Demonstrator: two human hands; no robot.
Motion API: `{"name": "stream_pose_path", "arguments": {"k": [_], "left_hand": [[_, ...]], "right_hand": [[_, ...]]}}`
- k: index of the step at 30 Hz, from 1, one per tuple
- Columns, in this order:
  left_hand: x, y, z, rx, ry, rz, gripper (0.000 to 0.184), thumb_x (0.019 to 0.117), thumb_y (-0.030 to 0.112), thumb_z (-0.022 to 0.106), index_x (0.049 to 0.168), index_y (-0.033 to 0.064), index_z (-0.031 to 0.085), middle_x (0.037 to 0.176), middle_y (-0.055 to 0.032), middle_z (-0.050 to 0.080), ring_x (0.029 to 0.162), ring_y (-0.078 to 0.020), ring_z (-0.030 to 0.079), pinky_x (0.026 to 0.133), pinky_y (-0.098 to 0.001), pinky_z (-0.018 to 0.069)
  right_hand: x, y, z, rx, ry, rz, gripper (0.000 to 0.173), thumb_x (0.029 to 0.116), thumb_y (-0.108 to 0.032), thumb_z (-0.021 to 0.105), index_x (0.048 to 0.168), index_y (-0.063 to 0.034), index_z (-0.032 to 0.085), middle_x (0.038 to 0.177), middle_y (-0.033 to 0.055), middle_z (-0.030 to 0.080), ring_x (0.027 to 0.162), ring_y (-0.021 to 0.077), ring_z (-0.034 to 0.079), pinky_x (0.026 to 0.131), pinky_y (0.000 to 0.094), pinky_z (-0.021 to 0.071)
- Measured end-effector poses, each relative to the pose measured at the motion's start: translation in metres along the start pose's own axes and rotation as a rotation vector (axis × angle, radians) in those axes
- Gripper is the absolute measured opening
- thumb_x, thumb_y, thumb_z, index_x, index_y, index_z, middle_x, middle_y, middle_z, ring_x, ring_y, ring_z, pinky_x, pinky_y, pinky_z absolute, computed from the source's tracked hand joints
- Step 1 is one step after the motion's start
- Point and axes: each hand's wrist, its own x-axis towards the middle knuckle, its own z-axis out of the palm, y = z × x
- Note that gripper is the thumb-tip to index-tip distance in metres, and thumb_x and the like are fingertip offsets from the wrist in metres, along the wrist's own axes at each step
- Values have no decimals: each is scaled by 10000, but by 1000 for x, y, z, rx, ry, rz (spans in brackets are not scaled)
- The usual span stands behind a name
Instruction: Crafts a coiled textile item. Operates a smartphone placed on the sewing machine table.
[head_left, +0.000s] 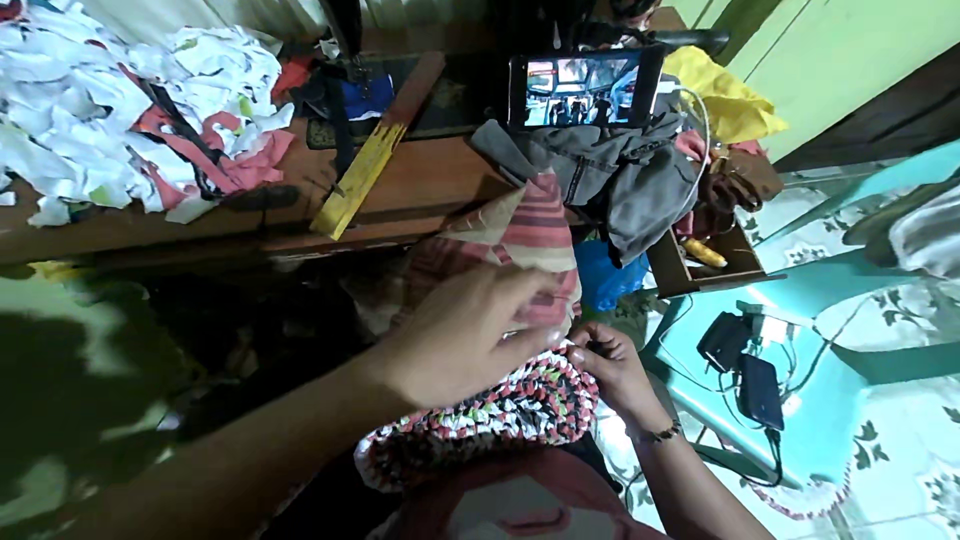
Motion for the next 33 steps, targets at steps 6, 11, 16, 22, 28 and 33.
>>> {"name": "stream_pose_path", "arguments": {"k": [6,11,16,22,28,33], "left_hand": [[-47,-13,21,-2,-9,-249,560,963,410,689,1461,195,550,1183,-38,665,1027,-162,655,885,-424,570],[-53,-22,22,-295,-9,-382,377,909,236,777,1261,169,658,961,24,673,851,-62,650,753,-273,571],[-53,-27,26,-466,76,-363,188,875,71,775,1051,96,715,964,3,731,877,-77,697,780,-272,601],[-58,-14,25,-461,128,-419,341,849,-9,770,1147,113,659,962,22,751,878,-69,719,761,-251,613],[-70,-18,35,-391,227,-444,319,863,74,796,1140,153,661,930,43,748,849,-68,720,742,-270,620],[-85,-19,41,-510,352,-278,268,832,11,790,1073,83,697,924,16,757,833,-71,728,736,-238,623]], "right_hand": [[-2,0,1,-25,29,31,48,909,-192,755,935,-153,744,857,-88,702,744,-19,632,684,168,544],[-4,1,0,-34,33,47,47,899,-205,769,915,-168,744,835,-88,696,732,-14,633,682,171,550],[-5,1,2,-36,55,35,48,887,-187,782,906,-160,747,828,-73,706,720,1,645,675,184,563],[-7,-1,5,-40,80,17,56,886,-176,785,918,-155,744,833,-66,712,720,5,655,674,189,572],[-9,-5,7,-66,91,14,62,885,-177,787,928,-161,745,829,-69,717,706,4,655,665,184,572],[-7,-18,1,-67,-15,-49,231,932,-451,706,1057,-260,742,854,-139,692,692,-51,608,629,138,525]]}}
